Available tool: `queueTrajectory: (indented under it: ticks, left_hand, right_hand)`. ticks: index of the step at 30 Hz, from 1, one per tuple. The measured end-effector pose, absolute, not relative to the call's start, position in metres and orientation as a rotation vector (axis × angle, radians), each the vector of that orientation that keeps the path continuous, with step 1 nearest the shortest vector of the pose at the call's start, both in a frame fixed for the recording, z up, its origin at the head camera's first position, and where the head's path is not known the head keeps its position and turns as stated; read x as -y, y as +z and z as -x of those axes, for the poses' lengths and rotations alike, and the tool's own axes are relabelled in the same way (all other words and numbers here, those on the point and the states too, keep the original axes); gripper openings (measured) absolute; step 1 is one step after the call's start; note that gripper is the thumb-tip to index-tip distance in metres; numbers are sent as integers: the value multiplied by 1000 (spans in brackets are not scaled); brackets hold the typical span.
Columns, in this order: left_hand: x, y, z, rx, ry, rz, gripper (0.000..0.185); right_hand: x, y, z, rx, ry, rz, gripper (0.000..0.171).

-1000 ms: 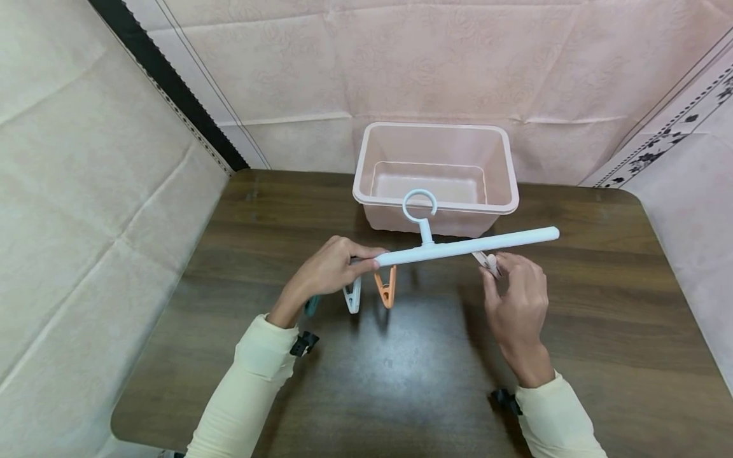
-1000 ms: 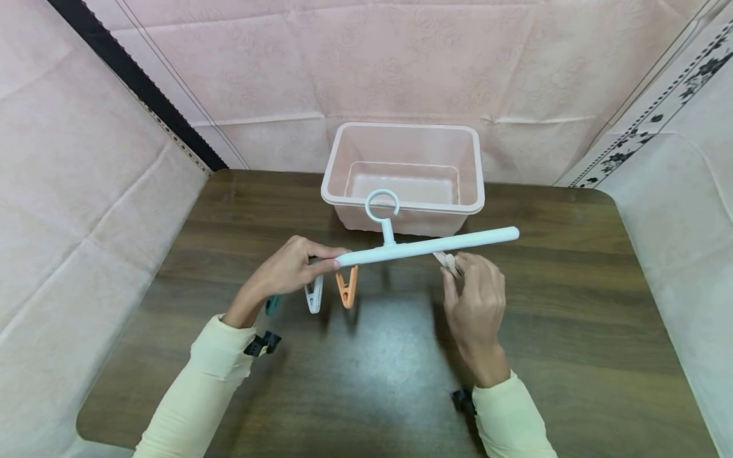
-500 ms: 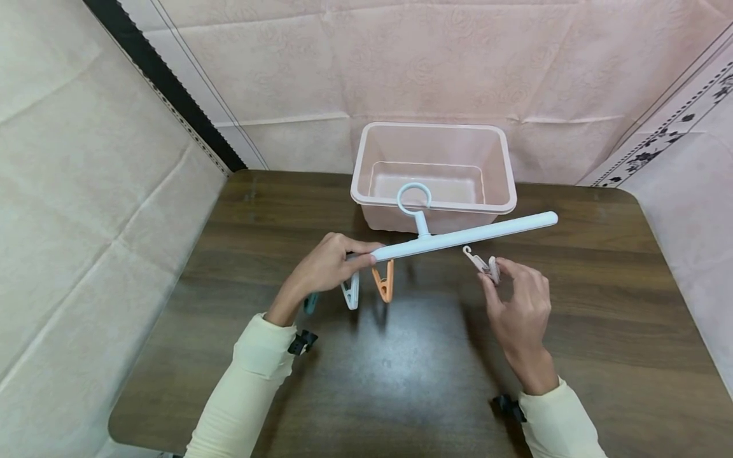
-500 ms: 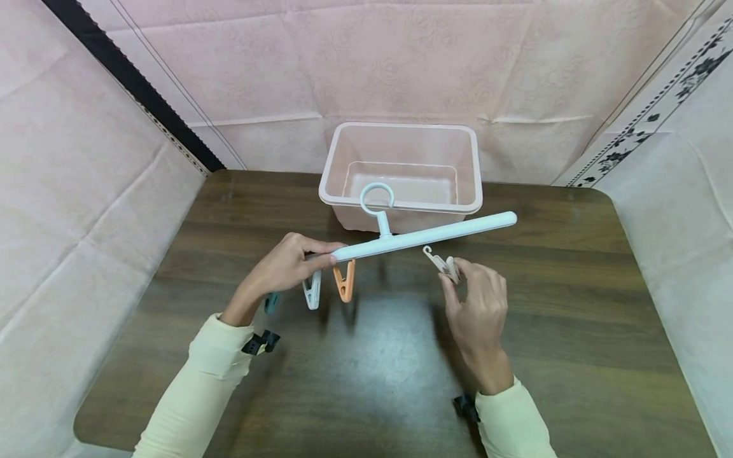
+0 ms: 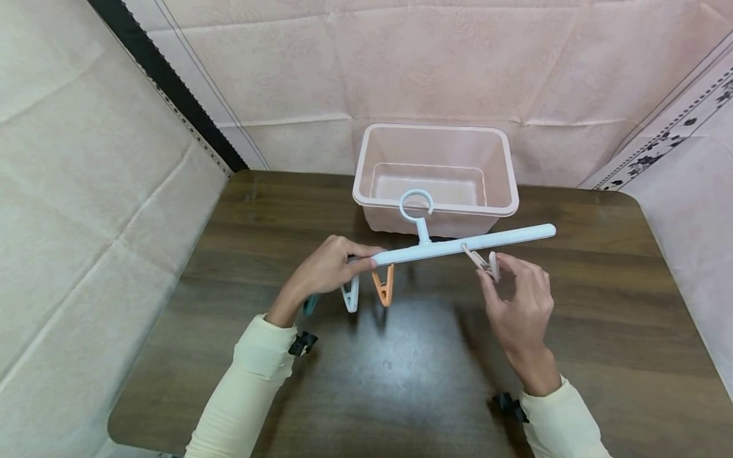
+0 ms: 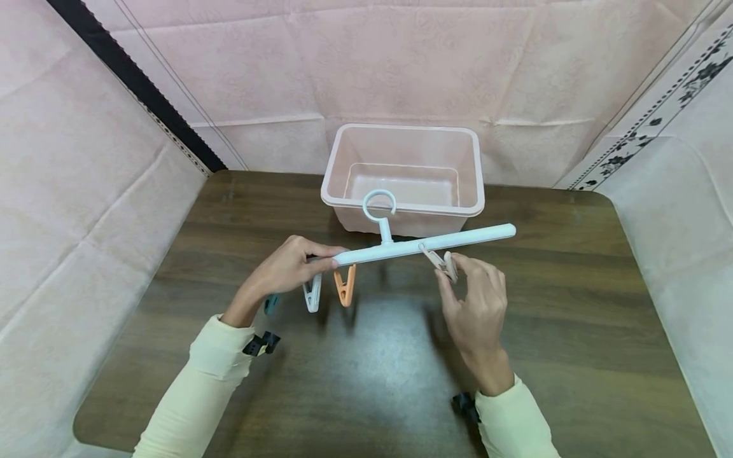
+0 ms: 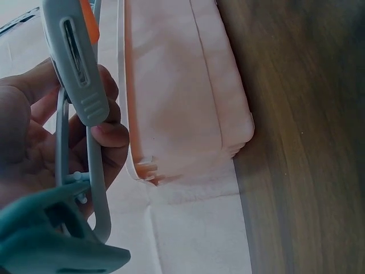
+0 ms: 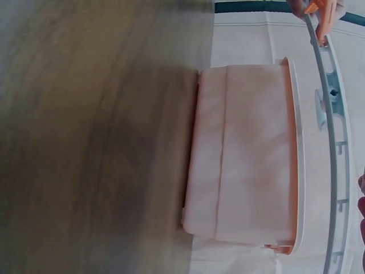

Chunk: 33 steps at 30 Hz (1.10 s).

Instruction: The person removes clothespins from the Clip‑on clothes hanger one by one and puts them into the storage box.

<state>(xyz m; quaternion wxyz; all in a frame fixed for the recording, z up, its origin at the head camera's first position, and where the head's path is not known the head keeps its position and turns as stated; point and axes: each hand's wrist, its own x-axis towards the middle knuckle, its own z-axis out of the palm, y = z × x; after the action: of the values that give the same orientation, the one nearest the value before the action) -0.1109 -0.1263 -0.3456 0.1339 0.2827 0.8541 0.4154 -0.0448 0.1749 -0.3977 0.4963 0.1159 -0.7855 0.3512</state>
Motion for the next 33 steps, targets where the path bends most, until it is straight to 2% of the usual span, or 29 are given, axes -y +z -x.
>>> queueTrajectory:
  ticks: [10, 23, 33]
  left_hand:
    - [128, -348, 107, -2492, 1177, -783, 30]
    - [128, -351, 107, -2487, 1152, -809, 29]
    - [132, -350, 107, -2491, 1154, -822, 30]
  right_hand:
    - [-178, -381, 59, 1860, 873, -276, 33]
    - [-192, -336, 80, 1991, 934, -229, 37]
    - [-188, -322, 99, 2055, 931, -246, 36]
